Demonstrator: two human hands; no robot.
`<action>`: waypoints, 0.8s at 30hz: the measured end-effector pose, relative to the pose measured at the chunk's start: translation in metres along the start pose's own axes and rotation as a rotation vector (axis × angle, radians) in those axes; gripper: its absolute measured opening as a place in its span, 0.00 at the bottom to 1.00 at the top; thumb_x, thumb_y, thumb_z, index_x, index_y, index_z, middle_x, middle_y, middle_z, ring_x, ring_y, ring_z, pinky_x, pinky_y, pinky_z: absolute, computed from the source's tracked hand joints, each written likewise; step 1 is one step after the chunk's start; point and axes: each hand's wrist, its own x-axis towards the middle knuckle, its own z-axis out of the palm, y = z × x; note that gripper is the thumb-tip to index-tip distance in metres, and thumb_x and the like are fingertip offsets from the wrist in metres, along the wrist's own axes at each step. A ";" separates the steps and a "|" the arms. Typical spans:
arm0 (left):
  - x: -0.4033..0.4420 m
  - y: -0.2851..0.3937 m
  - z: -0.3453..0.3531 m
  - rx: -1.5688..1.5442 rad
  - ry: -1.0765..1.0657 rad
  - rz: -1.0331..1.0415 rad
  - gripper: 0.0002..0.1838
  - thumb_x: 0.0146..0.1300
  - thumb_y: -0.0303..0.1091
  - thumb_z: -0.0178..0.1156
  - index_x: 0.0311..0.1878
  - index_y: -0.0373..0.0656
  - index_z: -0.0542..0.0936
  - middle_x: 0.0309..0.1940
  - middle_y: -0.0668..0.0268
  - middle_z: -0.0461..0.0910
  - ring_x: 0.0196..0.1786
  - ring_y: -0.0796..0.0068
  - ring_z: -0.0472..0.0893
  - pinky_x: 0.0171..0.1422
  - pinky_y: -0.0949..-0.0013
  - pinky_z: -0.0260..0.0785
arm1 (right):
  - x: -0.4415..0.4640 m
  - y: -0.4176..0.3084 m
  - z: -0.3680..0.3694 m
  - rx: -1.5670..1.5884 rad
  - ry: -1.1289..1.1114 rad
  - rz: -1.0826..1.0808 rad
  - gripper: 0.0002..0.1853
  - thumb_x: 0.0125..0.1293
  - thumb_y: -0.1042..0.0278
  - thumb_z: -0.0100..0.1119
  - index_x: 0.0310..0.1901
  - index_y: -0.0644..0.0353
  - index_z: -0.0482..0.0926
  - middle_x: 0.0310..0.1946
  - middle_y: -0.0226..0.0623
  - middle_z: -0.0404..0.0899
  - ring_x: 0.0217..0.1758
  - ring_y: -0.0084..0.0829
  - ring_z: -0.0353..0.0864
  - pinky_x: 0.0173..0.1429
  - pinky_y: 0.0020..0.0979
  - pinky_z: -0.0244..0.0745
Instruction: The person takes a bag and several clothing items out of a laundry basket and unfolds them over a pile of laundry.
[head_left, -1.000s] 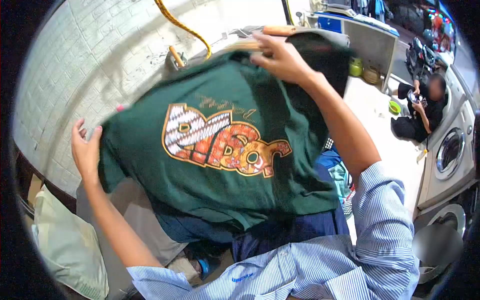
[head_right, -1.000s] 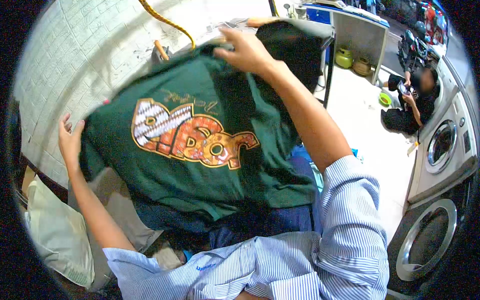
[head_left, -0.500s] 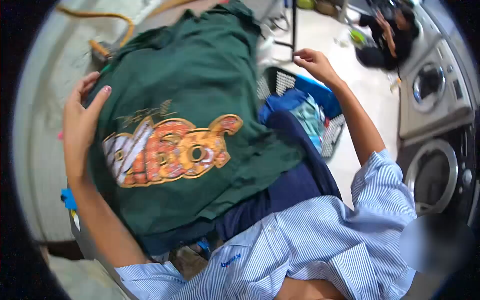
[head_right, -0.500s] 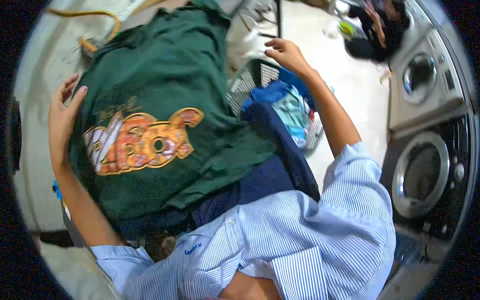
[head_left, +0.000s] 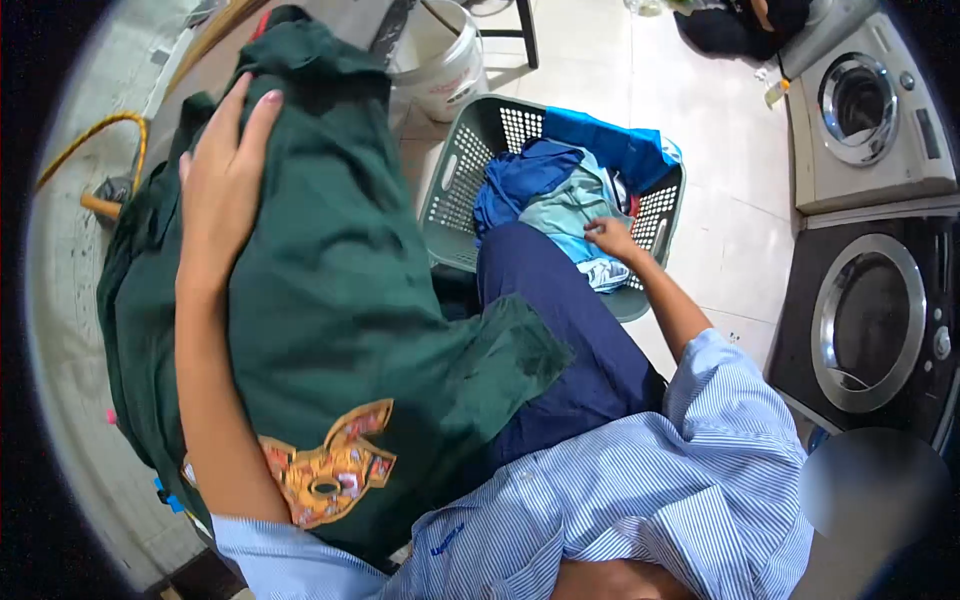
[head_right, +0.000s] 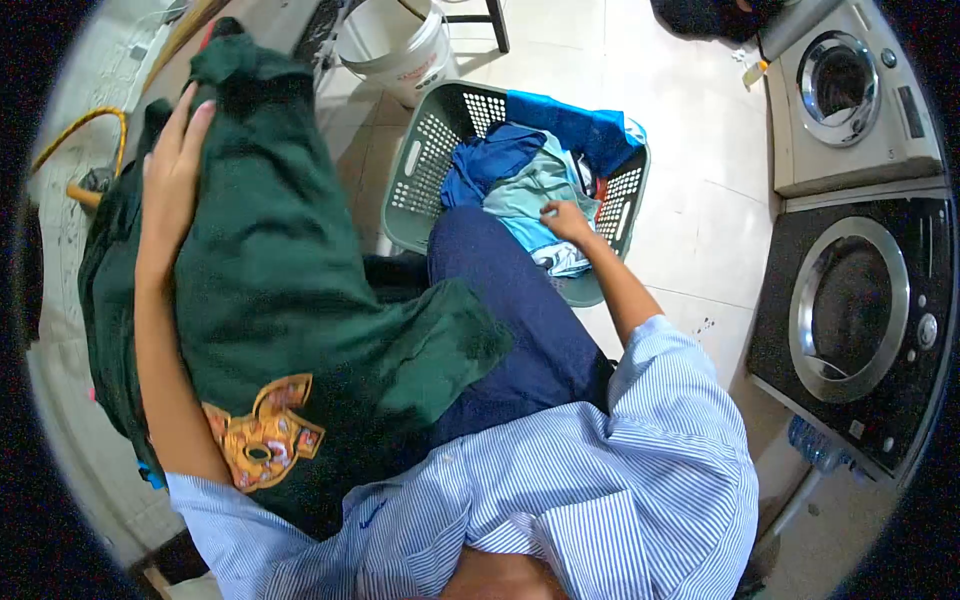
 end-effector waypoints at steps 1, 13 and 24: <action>-0.003 0.002 0.001 -0.029 -0.014 -0.030 0.28 0.65 0.49 0.48 0.60 0.38 0.69 0.58 0.60 0.72 0.59 0.64 0.70 0.68 0.61 0.47 | -0.002 0.013 0.017 -0.026 -0.024 0.025 0.16 0.50 0.57 0.59 0.39 0.54 0.83 0.29 0.44 0.80 0.33 0.41 0.78 0.42 0.35 0.73; -0.026 -0.032 -0.010 0.010 -0.098 -0.176 0.27 0.66 0.45 0.43 0.63 0.38 0.65 0.61 0.60 0.67 0.61 0.66 0.66 0.71 0.61 0.41 | 0.067 0.110 0.116 -0.100 0.020 0.171 0.25 0.49 0.56 0.57 0.49 0.59 0.76 0.43 0.50 0.79 0.45 0.49 0.77 0.50 0.39 0.72; -0.054 -0.051 -0.011 0.136 -0.105 -0.211 0.25 0.65 0.38 0.42 0.64 0.37 0.64 0.61 0.60 0.64 0.62 0.65 0.64 0.69 0.65 0.47 | 0.140 0.065 -0.004 0.837 -0.419 0.491 0.30 0.47 0.56 0.62 0.55 0.54 0.74 0.42 0.46 0.79 0.39 0.40 0.78 0.45 0.33 0.73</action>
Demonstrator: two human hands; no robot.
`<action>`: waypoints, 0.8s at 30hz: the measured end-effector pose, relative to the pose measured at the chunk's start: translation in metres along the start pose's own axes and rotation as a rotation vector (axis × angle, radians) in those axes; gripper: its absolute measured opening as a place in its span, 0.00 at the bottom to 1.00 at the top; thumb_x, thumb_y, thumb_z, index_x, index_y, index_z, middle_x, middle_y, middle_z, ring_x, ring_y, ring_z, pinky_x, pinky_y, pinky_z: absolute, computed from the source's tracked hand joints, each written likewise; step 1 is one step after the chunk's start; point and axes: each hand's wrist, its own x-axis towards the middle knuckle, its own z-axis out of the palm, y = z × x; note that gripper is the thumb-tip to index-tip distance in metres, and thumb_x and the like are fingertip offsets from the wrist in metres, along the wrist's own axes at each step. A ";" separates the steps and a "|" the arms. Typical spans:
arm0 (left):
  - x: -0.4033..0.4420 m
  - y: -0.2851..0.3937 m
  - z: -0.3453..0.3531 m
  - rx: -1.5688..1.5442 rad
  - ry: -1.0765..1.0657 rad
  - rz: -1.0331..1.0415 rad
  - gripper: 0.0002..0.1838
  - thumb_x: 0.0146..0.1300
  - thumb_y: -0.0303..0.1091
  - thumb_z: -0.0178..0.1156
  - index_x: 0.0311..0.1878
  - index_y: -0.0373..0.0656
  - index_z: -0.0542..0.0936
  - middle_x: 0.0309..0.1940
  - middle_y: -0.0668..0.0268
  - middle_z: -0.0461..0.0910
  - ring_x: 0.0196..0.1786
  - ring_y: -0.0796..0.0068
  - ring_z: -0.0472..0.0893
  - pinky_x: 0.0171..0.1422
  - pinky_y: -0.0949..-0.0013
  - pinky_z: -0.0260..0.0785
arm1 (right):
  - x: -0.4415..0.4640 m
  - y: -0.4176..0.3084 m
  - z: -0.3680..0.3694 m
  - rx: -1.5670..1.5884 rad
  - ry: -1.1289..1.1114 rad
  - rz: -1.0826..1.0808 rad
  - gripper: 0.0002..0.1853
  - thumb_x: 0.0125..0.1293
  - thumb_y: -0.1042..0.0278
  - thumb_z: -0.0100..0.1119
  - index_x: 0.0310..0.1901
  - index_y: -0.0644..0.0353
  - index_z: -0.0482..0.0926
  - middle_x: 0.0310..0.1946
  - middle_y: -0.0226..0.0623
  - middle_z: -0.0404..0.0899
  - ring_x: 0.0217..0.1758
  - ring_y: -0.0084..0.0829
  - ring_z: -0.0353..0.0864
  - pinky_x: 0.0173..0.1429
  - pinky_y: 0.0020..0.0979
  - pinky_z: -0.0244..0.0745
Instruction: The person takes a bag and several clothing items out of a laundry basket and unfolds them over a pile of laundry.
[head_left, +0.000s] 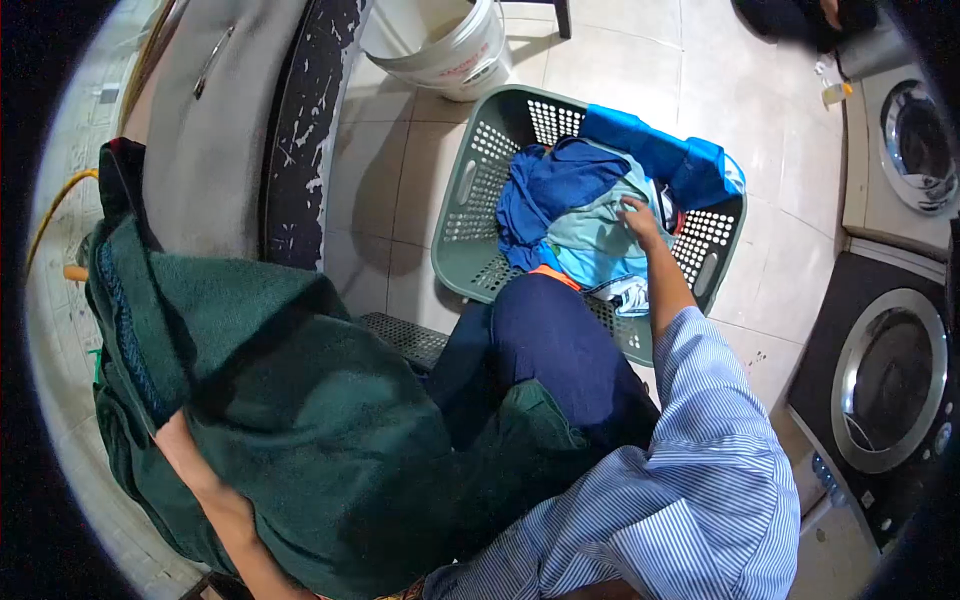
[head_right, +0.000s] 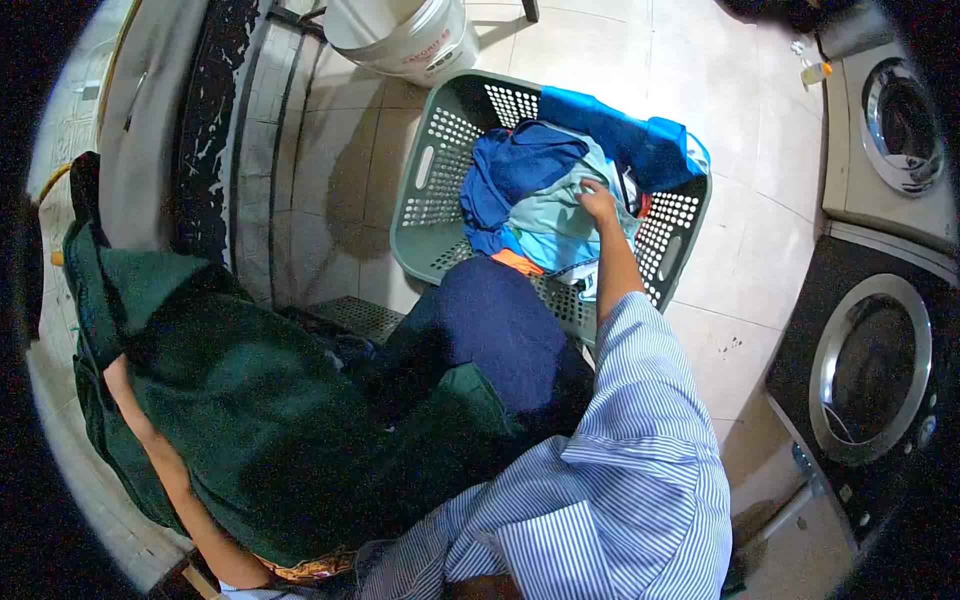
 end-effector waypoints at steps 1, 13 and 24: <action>-0.002 -0.006 -0.001 0.011 0.007 -0.002 0.25 0.65 0.38 0.42 0.64 0.37 0.64 0.61 0.60 0.64 0.62 0.65 0.64 0.69 0.65 0.48 | -0.003 -0.003 0.001 0.021 -0.007 -0.009 0.29 0.47 0.56 0.62 0.54 0.54 0.74 0.41 0.45 0.79 0.39 0.40 0.77 0.45 0.33 0.72; 0.039 0.061 0.017 -0.060 0.128 0.121 0.27 0.64 0.40 0.44 0.65 0.41 0.62 0.63 0.60 0.65 0.64 0.63 0.65 0.72 0.48 0.35 | -0.118 -0.031 0.096 0.163 -0.074 -0.227 0.16 0.50 0.61 0.56 0.41 0.55 0.74 0.34 0.40 0.77 0.33 0.33 0.73 0.40 0.28 0.69; 0.041 0.068 0.028 0.088 0.458 0.171 0.27 0.63 0.50 0.49 0.59 0.40 0.69 0.54 0.52 0.72 0.56 0.56 0.71 0.65 0.44 0.52 | -0.275 -0.014 0.178 0.153 -0.135 -0.647 0.05 0.52 0.66 0.51 0.30 0.55 0.74 0.27 0.34 0.75 0.27 0.26 0.70 0.35 0.23 0.66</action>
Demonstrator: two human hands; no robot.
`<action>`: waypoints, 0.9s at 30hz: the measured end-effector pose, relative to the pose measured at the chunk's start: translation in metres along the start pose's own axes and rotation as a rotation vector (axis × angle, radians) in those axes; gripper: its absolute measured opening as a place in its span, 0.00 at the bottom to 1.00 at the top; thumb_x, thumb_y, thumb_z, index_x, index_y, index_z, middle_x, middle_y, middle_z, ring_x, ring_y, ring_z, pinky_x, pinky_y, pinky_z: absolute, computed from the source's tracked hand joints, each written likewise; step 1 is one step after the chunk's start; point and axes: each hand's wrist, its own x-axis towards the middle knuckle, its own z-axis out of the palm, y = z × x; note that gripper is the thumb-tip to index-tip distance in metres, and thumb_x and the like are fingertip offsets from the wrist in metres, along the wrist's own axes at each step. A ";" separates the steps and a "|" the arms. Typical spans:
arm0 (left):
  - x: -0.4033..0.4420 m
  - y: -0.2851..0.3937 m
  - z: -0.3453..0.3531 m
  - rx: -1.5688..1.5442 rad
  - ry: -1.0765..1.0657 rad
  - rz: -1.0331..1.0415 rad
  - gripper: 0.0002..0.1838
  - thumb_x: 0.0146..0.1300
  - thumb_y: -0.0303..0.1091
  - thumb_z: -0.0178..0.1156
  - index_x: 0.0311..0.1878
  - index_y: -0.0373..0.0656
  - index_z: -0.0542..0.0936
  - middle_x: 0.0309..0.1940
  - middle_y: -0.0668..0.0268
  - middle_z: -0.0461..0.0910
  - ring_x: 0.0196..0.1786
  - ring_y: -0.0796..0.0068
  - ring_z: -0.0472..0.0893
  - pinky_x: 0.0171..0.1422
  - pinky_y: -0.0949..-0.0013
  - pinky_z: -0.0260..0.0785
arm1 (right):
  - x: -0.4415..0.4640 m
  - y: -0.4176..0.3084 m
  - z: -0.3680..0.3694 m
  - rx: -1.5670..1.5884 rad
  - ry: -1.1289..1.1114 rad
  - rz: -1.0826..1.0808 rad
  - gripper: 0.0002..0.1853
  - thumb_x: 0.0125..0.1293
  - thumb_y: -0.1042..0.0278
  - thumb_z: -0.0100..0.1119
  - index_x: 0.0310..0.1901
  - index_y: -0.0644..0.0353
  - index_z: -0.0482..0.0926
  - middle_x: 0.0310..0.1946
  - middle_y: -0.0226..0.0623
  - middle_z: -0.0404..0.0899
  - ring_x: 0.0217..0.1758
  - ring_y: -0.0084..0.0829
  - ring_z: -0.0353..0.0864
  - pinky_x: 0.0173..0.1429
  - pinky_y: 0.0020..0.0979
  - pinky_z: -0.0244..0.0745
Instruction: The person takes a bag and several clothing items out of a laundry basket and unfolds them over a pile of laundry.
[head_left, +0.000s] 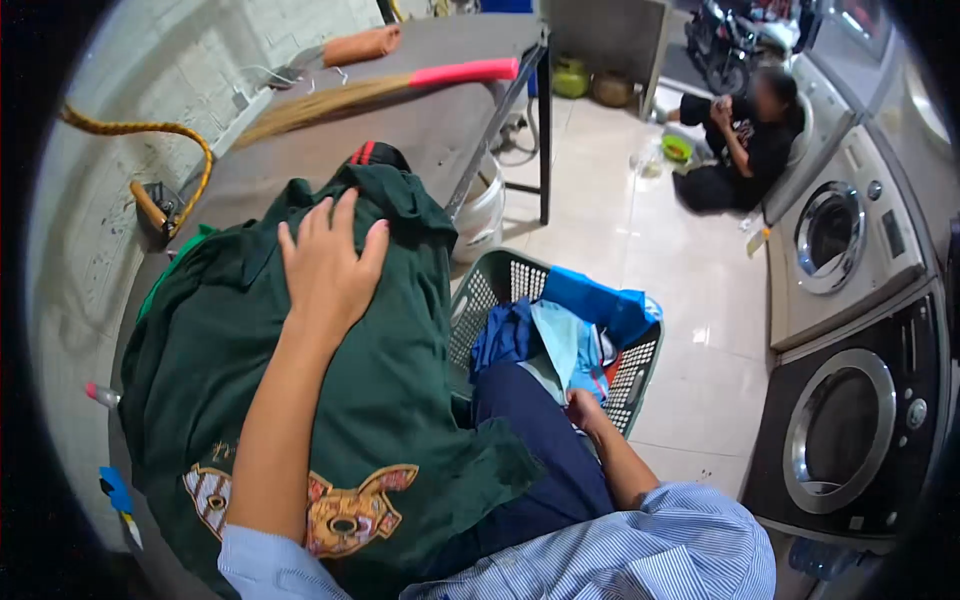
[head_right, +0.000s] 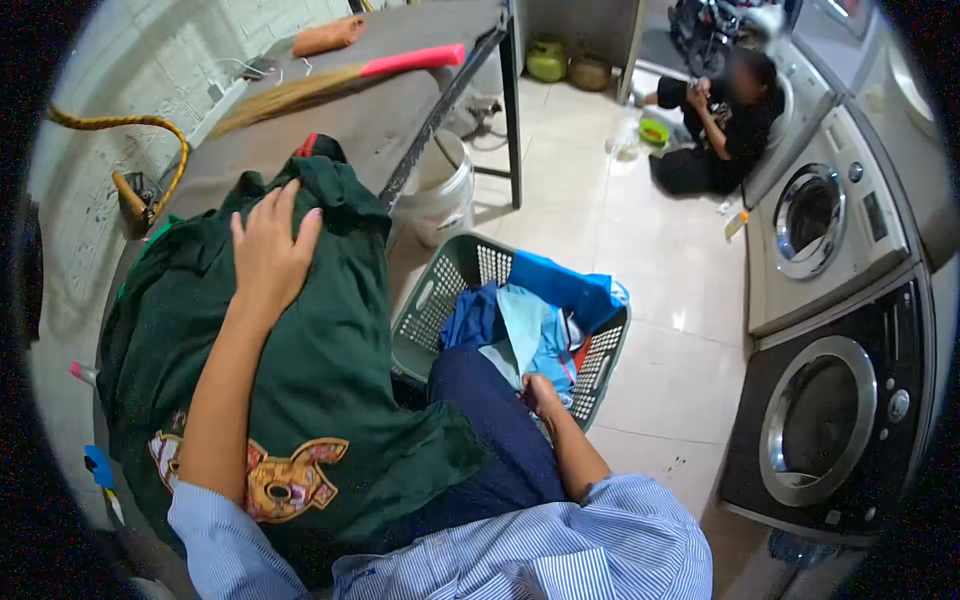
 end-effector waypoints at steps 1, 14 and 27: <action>0.001 0.003 -0.004 0.041 -0.051 -0.031 0.27 0.63 0.50 0.49 0.59 0.40 0.70 0.53 0.51 0.72 0.55 0.56 0.71 0.64 0.45 0.53 | -0.005 -0.013 0.005 0.004 -0.006 -0.028 0.05 0.53 0.67 0.50 0.29 0.55 0.74 0.26 0.34 0.74 0.26 0.26 0.69 0.35 0.23 0.66; -0.100 0.145 -0.105 -0.717 -0.683 0.186 0.19 0.52 0.34 0.54 0.48 0.36 0.77 0.46 0.57 0.79 0.48 0.58 0.77 0.51 0.65 0.69 | -0.106 -0.167 0.104 -0.205 -0.226 -0.335 0.05 0.53 0.73 0.51 0.22 0.57 0.76 0.24 0.30 0.75 0.25 0.21 0.67 0.32 0.19 0.63; -0.171 0.076 -0.164 -1.618 -0.323 0.118 0.18 0.51 0.23 0.58 0.49 0.39 0.76 0.50 0.58 0.76 0.51 0.63 0.76 0.56 0.67 0.66 | -0.190 -0.208 0.192 -0.519 -0.737 -0.970 0.05 0.49 0.77 0.64 0.25 0.62 0.76 0.23 0.32 0.74 0.23 0.23 0.65 0.31 0.20 0.59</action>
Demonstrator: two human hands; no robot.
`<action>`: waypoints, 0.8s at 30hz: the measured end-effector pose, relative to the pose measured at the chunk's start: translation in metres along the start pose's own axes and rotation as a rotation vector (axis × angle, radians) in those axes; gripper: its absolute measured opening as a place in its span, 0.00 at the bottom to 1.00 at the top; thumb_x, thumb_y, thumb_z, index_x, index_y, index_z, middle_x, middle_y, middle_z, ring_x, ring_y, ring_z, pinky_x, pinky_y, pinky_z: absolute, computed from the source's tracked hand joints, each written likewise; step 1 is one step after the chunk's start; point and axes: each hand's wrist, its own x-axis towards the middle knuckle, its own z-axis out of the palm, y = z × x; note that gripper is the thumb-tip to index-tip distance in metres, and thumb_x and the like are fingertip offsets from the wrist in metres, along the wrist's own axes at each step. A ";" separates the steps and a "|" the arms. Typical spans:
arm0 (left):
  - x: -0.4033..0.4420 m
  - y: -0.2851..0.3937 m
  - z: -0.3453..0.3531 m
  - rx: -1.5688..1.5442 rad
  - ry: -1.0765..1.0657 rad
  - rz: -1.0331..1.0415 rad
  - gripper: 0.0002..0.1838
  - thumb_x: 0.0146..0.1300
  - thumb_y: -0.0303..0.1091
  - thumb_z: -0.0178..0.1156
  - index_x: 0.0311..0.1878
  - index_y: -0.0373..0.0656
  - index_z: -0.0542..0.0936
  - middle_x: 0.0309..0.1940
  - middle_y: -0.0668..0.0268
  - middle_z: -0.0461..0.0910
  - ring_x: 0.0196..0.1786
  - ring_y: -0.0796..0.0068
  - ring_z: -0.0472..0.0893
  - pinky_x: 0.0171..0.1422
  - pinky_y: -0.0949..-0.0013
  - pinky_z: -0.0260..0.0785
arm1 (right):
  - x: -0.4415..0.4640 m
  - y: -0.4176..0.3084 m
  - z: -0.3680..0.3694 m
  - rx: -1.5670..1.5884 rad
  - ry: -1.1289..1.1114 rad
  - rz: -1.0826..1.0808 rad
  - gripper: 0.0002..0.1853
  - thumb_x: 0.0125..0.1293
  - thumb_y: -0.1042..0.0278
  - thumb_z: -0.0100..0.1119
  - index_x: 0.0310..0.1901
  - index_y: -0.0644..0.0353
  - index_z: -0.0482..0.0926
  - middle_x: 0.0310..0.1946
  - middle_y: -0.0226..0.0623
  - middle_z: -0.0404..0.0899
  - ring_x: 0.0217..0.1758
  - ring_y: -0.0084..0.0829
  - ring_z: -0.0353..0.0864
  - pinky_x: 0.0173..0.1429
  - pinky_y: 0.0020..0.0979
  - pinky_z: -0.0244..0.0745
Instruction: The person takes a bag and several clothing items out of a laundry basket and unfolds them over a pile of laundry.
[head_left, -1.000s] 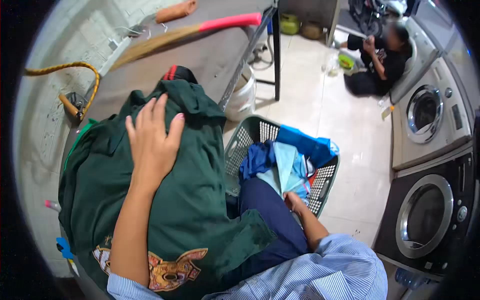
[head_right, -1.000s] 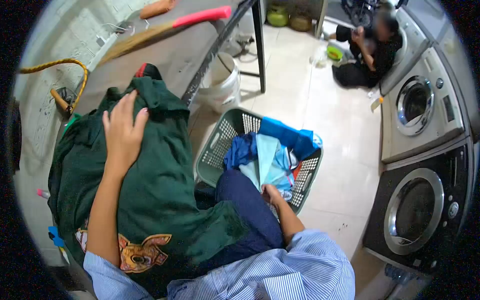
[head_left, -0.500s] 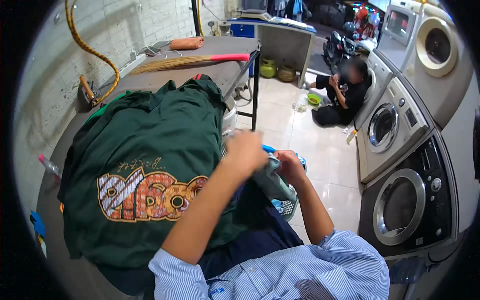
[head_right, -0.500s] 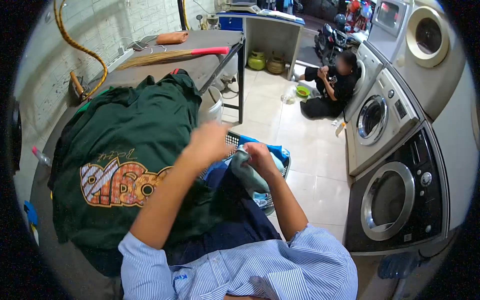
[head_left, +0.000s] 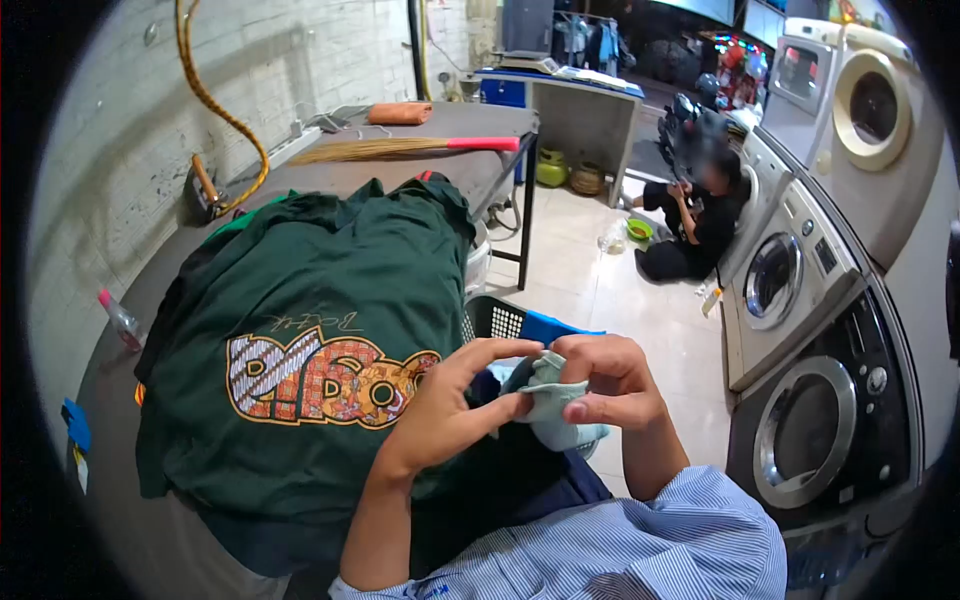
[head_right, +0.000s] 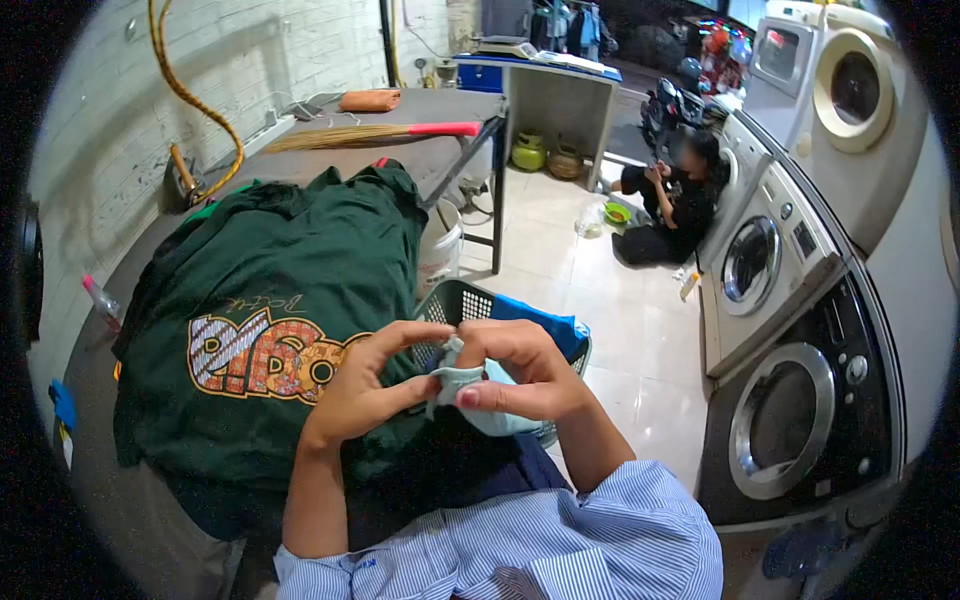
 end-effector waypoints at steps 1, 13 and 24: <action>-0.004 -0.002 -0.001 0.056 -0.004 0.039 0.19 0.51 0.22 0.59 0.49 0.38 0.76 0.50 0.59 0.75 0.52 0.64 0.75 0.57 0.68 0.66 | 0.000 -0.005 0.004 0.062 0.013 -0.051 0.05 0.50 0.77 0.64 0.26 0.62 0.76 0.22 0.32 0.73 0.23 0.24 0.65 0.30 0.21 0.59; -0.029 -0.005 0.006 0.054 0.162 0.032 0.11 0.56 0.24 0.59 0.42 0.36 0.74 0.40 0.61 0.78 0.41 0.69 0.76 0.61 0.67 0.63 | 0.017 -0.013 0.012 -0.359 -0.031 0.012 0.05 0.51 0.78 0.64 0.28 0.63 0.77 0.20 0.31 0.68 0.24 0.25 0.66 0.30 0.23 0.59; -0.031 0.008 0.008 -0.048 0.560 0.076 0.04 0.62 0.26 0.53 0.37 0.38 0.69 0.31 0.63 0.75 0.33 0.76 0.73 0.64 0.66 0.58 | 0.018 0.000 0.011 -0.276 0.167 0.050 0.04 0.51 0.76 0.64 0.28 0.63 0.78 0.25 0.36 0.76 0.25 0.27 0.71 0.33 0.23 0.67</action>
